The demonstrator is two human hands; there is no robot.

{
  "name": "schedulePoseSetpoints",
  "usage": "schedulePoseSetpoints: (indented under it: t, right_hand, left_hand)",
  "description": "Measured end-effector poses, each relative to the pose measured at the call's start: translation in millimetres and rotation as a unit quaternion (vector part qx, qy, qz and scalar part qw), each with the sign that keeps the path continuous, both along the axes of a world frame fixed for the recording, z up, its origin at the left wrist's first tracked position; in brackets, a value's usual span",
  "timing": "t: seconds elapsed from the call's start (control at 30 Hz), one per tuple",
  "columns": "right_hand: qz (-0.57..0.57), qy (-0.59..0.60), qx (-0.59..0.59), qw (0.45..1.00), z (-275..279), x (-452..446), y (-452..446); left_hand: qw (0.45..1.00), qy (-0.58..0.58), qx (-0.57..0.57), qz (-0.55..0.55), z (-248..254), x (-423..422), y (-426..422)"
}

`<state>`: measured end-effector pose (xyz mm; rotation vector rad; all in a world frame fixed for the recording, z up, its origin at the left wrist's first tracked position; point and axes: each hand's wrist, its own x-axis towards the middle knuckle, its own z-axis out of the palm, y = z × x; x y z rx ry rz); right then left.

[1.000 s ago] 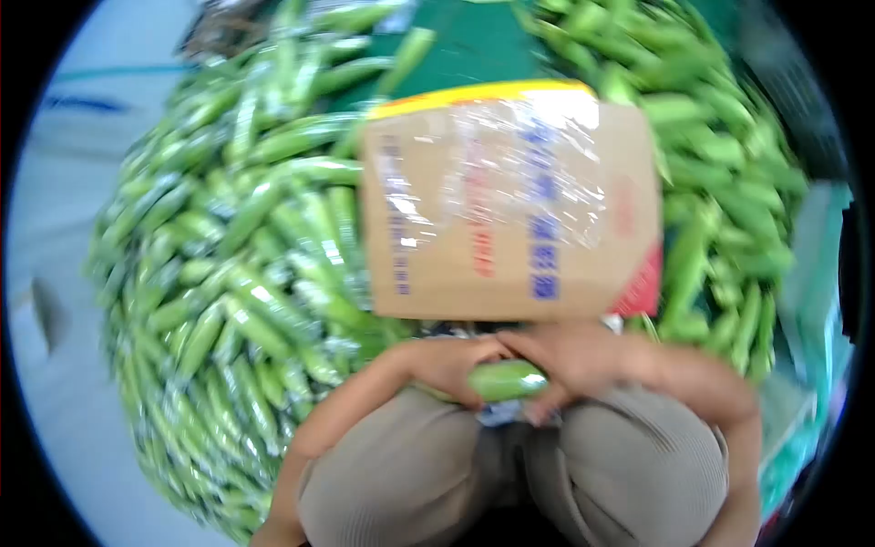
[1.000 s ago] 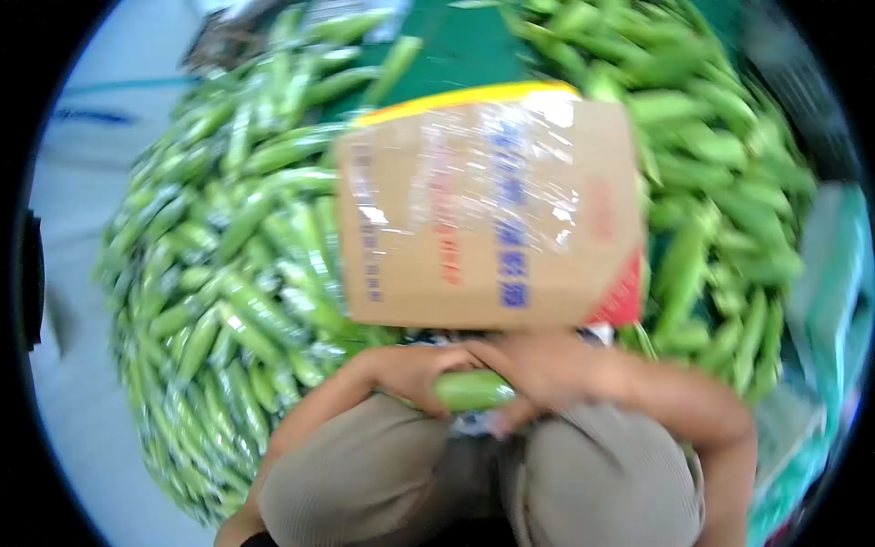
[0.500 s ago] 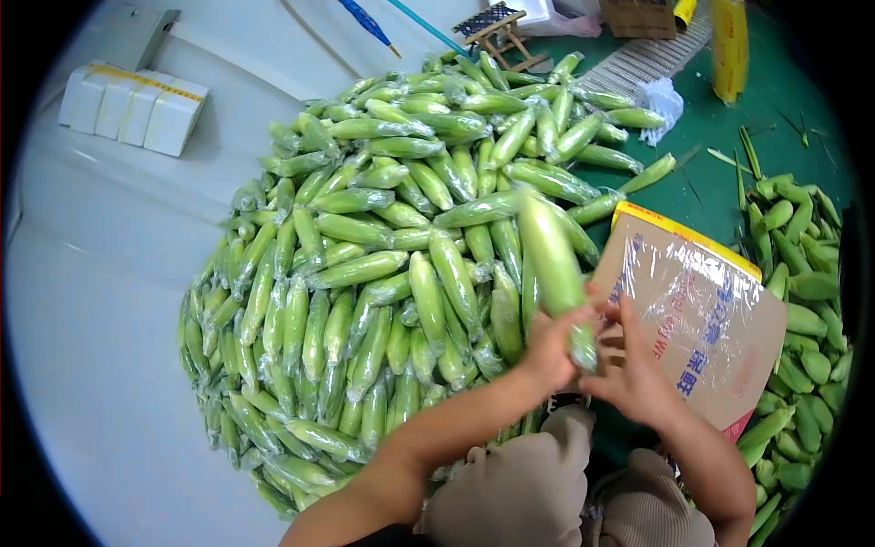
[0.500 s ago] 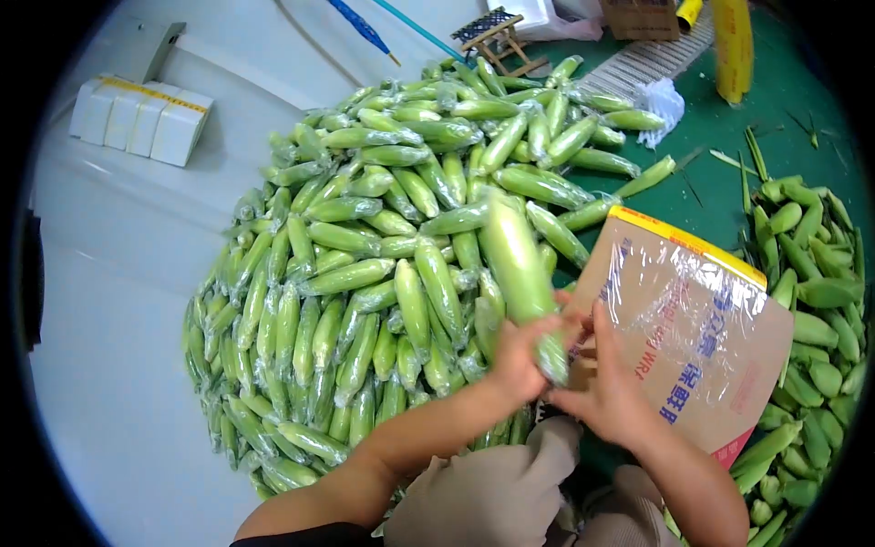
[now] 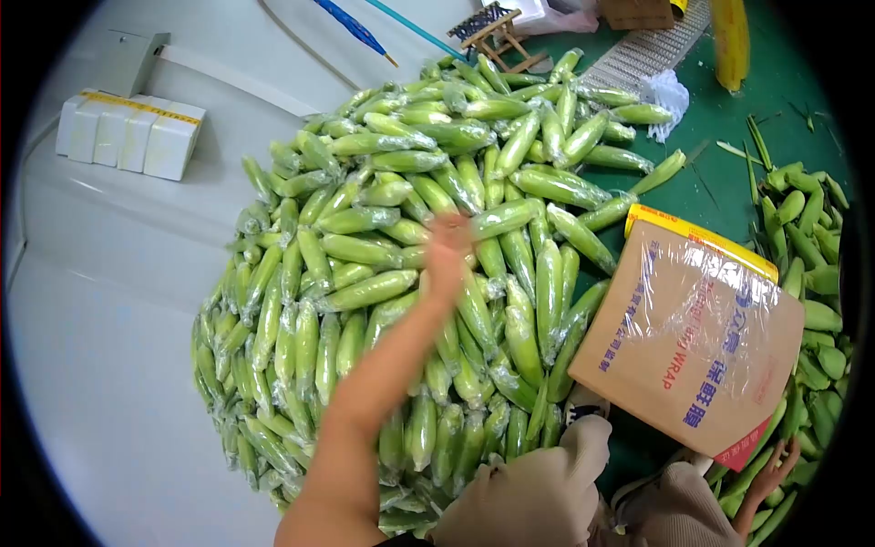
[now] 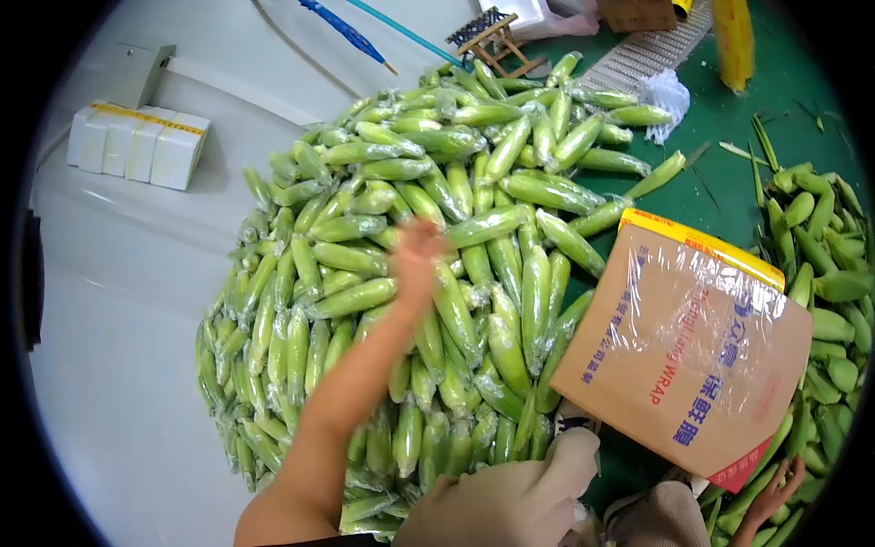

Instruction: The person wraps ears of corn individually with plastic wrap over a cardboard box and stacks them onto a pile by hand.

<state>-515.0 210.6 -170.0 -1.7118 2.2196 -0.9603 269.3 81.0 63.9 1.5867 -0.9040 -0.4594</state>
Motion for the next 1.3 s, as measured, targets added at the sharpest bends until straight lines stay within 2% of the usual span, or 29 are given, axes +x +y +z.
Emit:
schedulePoseSetpoints:
  t: [0.03, 0.1, 0.13, 0.17, 0.2, 0.23, 0.3, 0.37, 0.4, 0.5, 0.53, 0.57, 0.63, 0.7, 0.73, 0.77, 0.8, 0.9, 1.0, 1.1, 1.2, 1.3]
  right_hand:
    - [-0.042, 0.117, -0.03, 0.992, -5, -15, 11]
    - [-0.049, 0.247, 0.127, 0.96, -77, -71, 67]
    - [-0.039, 0.311, 0.198, 0.929, -111, -97, 93]
    - [-0.072, 0.151, 0.337, 0.926, -87, -77, 82]
    - [-0.132, 0.019, 0.467, 0.874, -50, -44, 66]
    - [-0.133, -0.049, 0.418, 0.897, -68, -47, 78]
    - [-0.065, 0.11, 0.312, 0.941, -86, -40, 103]
    - [-0.081, -0.002, 0.237, 0.968, -120, -38, 110]
    - [-0.137, -0.186, 0.211, 0.95, -146, -49, 116]
    - [-0.308, -0.149, 0.228, 0.912, -118, -43, 120]
    - [-0.339, -0.329, 0.037, 0.881, -41, 24, 93]
    - [-0.313, -0.128, 0.032, 0.941, -30, 29, 91]
    - [-0.224, -0.317, -0.048, 0.92, 48, 77, 46]
    - [-0.083, -0.313, -0.045, 0.945, 108, 123, -18]
    - [0.058, -0.172, -0.003, 0.983, 144, 139, -57]
    - [0.2, -0.201, 0.014, 0.959, 177, 161, -102]
    - [0.344, -0.049, -0.029, 0.937, 188, 170, -141]
    - [0.5, -0.002, 0.067, 0.863, 182, 219, -208]
    - [0.535, 0.003, 0.028, 0.844, 143, 228, -222]
    - [0.391, -0.008, -0.086, 0.916, 135, 175, -180]
    - [0.498, 0.111, 0.095, 0.855, 147, 152, -151]
    - [0.504, 0.137, 0.036, 0.852, 136, 167, -162]
  left_hand:
    - [0.99, -0.062, 0.027, -0.122, -16, -51, 12]
    - [0.912, -0.162, 0.039, -0.374, -49, -154, 36]
    - [0.868, -0.277, 0.006, -0.413, -80, -189, 40]
    - [0.863, -0.276, 0.005, -0.423, -91, -223, 41]
    - [0.859, -0.274, 0.005, -0.432, -93, -252, 42]
    - [0.841, -0.324, 0.006, -0.434, -96, -264, 43]
    - [0.794, -0.421, 0.007, -0.438, -101, -281, 44]
    - [0.781, -0.415, 0.033, -0.465, -107, -280, 43]
    - [0.778, -0.404, 0.046, -0.48, -113, -282, 45]
    - [0.786, -0.406, -0.022, -0.466, -120, -275, 48]
    - [0.76, -0.422, -0.014, -0.494, -107, -274, 43]
    - [0.772, -0.428, -0.027, -0.469, -111, -275, 45]
    - [0.791, -0.421, -0.031, -0.443, -105, -274, 39]
    - [0.815, -0.425, -0.065, -0.389, -101, -264, 33]
    - [0.822, -0.443, -0.096, -0.345, -97, -262, 23]
    - [0.833, -0.438, -0.145, -0.305, -98, -258, 4]
    - [0.842, -0.432, -0.191, -0.261, -101, -258, -15]
    - [0.772, -0.536, -0.166, -0.298, -60, -273, -57]
    - [0.753, -0.473, 0.083, -0.45, -71, -269, -77]
    - [0.77, -0.438, 0.097, -0.453, -69, -270, -77]
    - [0.765, -0.423, 0.109, -0.473, -67, -269, -79]
    - [0.756, -0.42, 0.129, -0.484, -64, -270, -83]
